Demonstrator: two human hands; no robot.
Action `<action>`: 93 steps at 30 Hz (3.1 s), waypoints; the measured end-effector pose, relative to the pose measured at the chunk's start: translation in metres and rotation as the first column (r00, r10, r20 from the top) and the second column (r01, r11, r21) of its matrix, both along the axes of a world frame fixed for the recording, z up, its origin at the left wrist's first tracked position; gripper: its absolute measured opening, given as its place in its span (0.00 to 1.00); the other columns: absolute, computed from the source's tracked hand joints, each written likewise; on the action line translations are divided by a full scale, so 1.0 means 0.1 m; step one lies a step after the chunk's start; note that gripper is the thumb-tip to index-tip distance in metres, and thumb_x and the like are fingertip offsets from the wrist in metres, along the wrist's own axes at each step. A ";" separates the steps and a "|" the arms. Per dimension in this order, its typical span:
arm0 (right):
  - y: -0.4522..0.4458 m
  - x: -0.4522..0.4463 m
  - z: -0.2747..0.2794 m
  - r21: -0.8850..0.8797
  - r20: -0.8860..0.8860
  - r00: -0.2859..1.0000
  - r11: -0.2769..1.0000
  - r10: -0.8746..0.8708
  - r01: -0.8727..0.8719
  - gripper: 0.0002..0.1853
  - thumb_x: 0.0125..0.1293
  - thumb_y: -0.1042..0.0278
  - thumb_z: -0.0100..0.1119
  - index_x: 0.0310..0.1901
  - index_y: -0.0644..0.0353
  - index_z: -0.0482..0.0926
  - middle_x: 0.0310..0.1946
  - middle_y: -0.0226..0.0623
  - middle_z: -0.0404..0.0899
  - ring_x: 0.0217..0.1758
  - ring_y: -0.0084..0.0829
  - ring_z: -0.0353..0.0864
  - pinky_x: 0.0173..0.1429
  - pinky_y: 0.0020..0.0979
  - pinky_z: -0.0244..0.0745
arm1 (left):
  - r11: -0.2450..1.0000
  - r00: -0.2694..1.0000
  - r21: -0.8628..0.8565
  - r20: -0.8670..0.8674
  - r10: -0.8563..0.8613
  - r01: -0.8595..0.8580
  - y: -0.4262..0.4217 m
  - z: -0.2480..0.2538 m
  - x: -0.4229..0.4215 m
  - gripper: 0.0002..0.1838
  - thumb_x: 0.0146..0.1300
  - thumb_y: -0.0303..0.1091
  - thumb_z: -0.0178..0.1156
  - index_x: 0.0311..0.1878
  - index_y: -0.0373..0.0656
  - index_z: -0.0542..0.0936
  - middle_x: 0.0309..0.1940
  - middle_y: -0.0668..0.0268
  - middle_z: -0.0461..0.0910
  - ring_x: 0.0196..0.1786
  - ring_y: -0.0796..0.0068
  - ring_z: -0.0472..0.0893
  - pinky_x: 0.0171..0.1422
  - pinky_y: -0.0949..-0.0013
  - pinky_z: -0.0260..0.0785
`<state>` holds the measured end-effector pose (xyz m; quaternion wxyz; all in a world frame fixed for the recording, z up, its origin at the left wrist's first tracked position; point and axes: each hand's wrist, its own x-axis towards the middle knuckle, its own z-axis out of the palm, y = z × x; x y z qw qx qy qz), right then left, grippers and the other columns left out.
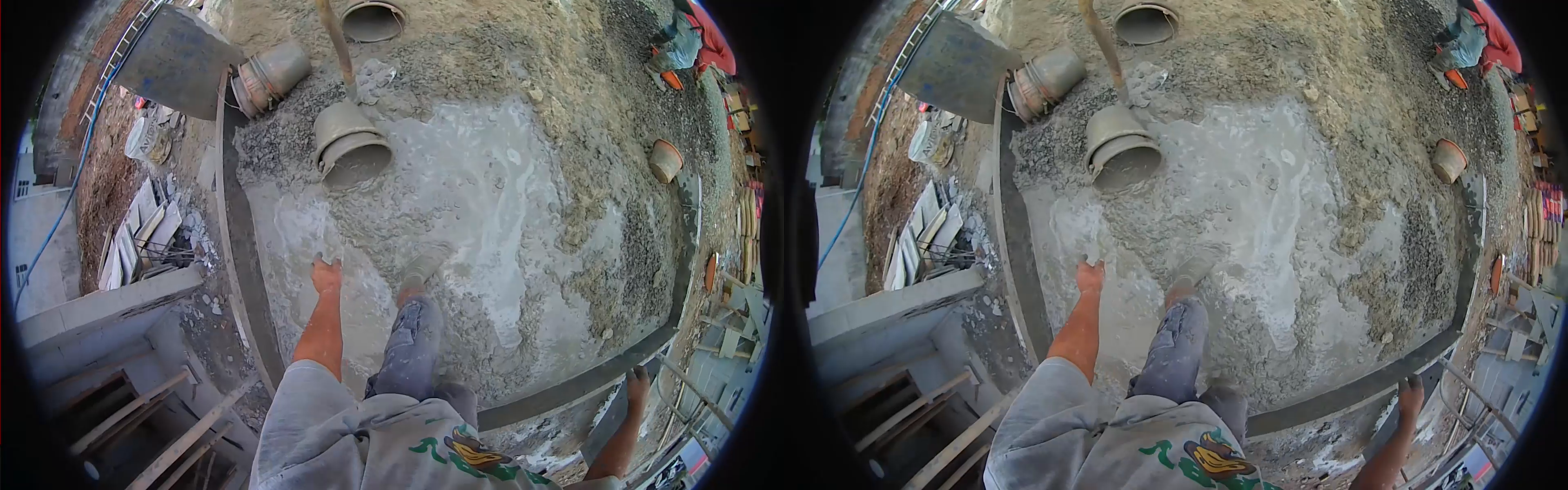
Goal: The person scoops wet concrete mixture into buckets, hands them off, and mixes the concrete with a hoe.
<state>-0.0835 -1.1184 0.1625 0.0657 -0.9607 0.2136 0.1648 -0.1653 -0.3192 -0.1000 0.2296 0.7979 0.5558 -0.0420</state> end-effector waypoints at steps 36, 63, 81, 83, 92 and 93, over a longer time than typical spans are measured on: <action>4.28 1.64 -3.88 0.742 -0.574 0.736 0.153 -0.358 0.653 0.15 0.49 0.76 0.55 0.40 0.73 0.75 0.28 0.49 0.78 0.22 0.35 0.79 0.27 0.30 0.74 | 0.774 0.931 -0.522 0.261 -0.256 0.359 -0.57 -1.66 2.63 0.35 0.66 0.57 0.51 0.62 0.33 0.69 0.61 0.54 0.70 0.64 0.65 0.68 0.66 0.67 0.57; 0.46 -2.58 -5.64 0.937 -0.293 0.708 -0.045 -0.642 0.347 0.12 0.59 0.63 0.63 0.23 0.61 0.81 0.18 0.23 0.75 0.23 0.15 0.69 0.28 0.23 0.63 | 0.604 0.667 -0.333 0.559 -0.492 0.724 -5.02 -2.84 0.69 0.37 0.65 0.57 0.53 0.61 0.29 0.66 0.53 0.53 0.72 0.54 0.67 0.72 0.59 0.65 0.64; 0.00 -4.33 -3.59 0.712 -0.436 0.305 -0.117 -0.846 0.693 0.14 0.59 0.60 0.64 0.24 0.63 0.81 0.17 0.21 0.72 0.22 0.14 0.65 0.27 0.22 0.59 | 0.319 0.568 -0.654 0.207 -0.797 0.686 -6.39 -3.16 -0.74 0.41 0.64 0.62 0.48 0.63 0.30 0.64 0.55 0.47 0.73 0.56 0.59 0.73 0.62 0.64 0.63; 0.07 -4.20 -3.32 0.676 -0.380 0.287 -0.052 -0.879 0.735 0.14 0.61 0.58 0.63 0.26 0.61 0.81 0.17 0.22 0.70 0.22 0.14 0.62 0.26 0.23 0.57 | 0.249 0.514 -0.650 0.253 -0.820 0.718 -6.70 -3.00 -0.71 0.41 0.64 0.62 0.48 0.63 0.31 0.65 0.56 0.47 0.73 0.58 0.56 0.72 0.62 0.64 0.62; 0.41 -2.99 -2.70 0.608 -0.177 0.385 0.208 -0.906 0.767 0.19 0.57 0.60 0.60 0.43 0.67 0.76 0.30 0.41 0.78 0.34 0.33 0.75 0.43 0.34 0.70 | 0.098 0.338 -0.578 0.323 -0.884 0.810 -4.94 -2.04 -0.05 0.31 0.64 0.51 0.55 0.61 0.36 0.68 0.55 0.46 0.73 0.57 0.57 0.75 0.60 0.62 0.65; 0.39 -2.91 -2.72 0.596 -0.209 0.306 0.127 -0.929 0.793 0.20 0.56 0.61 0.60 0.45 0.67 0.76 0.32 0.45 0.79 0.36 0.37 0.77 0.45 0.35 0.70 | 0.149 0.315 -0.555 0.215 -0.924 0.818 -4.49 -1.89 0.16 0.29 0.65 0.50 0.55 0.59 0.35 0.71 0.50 0.48 0.77 0.55 0.57 0.76 0.58 0.62 0.66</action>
